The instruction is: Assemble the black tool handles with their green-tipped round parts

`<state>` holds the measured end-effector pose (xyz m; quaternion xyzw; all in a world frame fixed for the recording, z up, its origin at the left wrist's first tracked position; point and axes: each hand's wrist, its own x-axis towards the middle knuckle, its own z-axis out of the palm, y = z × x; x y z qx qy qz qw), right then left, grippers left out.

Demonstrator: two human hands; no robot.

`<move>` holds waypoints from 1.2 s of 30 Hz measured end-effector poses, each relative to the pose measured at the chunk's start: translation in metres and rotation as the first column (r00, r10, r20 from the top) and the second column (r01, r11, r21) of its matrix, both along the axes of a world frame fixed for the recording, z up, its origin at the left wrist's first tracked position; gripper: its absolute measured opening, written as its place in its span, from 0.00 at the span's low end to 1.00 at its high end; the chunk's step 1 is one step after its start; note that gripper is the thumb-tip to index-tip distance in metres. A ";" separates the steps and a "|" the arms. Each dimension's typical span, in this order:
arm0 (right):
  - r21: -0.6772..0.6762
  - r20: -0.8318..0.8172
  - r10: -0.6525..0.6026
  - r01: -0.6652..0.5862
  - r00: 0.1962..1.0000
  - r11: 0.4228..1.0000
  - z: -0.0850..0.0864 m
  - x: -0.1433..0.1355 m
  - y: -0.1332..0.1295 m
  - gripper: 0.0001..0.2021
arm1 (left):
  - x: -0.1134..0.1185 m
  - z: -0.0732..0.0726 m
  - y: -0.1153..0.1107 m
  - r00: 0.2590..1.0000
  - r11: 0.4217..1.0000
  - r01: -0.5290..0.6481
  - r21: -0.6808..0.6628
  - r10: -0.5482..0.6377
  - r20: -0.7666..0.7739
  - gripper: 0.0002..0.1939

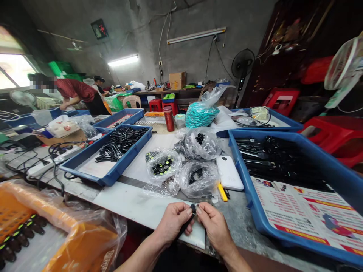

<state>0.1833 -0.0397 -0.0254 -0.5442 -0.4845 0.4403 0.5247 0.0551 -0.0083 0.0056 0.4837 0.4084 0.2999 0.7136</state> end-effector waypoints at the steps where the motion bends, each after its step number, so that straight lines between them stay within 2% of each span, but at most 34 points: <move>1: -0.005 0.001 -0.001 0.001 1.000 1.000 0.000 0.000 0.000 0.18 | 0.000 0.000 0.000 1.000 1.000 0.001 0.001 -0.001 -0.003 0.18; 36: -0.024 0.009 -0.005 0.005 1.000 1.000 0.004 -0.001 0.000 0.21 | 0.000 0.000 -0.001 1.000 1.000 -0.009 0.006 0.009 -0.021 0.19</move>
